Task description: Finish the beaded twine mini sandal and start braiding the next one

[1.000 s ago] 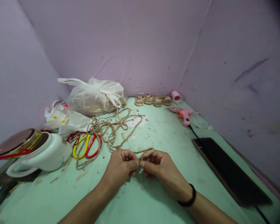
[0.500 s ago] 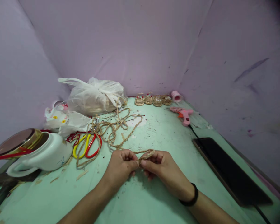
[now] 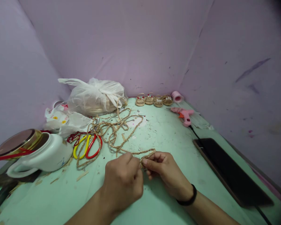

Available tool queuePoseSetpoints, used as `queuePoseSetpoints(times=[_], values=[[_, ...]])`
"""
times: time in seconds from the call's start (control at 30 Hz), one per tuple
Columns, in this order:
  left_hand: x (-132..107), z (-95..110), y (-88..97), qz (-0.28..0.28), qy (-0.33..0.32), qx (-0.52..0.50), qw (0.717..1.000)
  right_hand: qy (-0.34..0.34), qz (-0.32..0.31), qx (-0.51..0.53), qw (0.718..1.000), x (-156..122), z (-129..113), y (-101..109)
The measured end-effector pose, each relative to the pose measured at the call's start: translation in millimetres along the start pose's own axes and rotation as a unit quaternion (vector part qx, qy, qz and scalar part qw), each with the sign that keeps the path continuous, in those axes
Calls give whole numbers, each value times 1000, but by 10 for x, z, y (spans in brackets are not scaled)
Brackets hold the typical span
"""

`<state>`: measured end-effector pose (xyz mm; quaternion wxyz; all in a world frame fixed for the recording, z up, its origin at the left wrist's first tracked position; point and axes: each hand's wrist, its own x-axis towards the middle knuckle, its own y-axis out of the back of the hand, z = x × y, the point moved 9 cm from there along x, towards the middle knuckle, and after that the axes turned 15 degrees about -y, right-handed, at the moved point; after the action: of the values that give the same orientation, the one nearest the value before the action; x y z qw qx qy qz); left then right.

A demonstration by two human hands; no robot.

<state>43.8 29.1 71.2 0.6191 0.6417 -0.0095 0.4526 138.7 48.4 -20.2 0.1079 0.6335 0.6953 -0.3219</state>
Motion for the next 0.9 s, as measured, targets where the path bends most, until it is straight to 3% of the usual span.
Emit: queuePoseSetpoints(times=[0.07, 0.13, 0.33, 0.43, 0.5, 0.57, 0.6, 0.67, 0.73, 0.8, 0.9], values=[[9, 220, 35, 9, -89, 96, 991, -3, -12, 17, 1000, 3, 15, -19], [18, 332, 14, 0, -131, 141, 981, -4, -15, 32, 999, 4, 23, -20], [45, 402, -55, -19, -172, 151, 973, -2, -17, 48, 999, 10, 27, 6], [21, 367, -101, -49, -175, 98, 978, 8, -8, 29, 1000, 18, -7, 40], [19, 234, -84, -47, -117, 4, 992, 18, -2, 14, 1000, 22, -40, 59], [7, -30, -56, -17, 16, -114, 993, 22, -7, 1, 1000, 23, -60, 49], [-25, -182, -81, -9, 101, -170, 980, 23, -13, -8, 1000, 22, -65, 33], [-141, -404, -240, -29, 268, -281, 921, 23, -25, -37, 999, 14, -63, -13], [-270, -475, -432, -65, 392, -371, 839, 24, -28, -73, 997, 1, -56, -51], [-348, -482, -543, -75, 459, -422, 778, 26, -18, -100, 994, -12, -48, -67], [-393, -477, -616, -91, 481, -449, 748, 29, -17, -115, 993, -30, -39, -88]])
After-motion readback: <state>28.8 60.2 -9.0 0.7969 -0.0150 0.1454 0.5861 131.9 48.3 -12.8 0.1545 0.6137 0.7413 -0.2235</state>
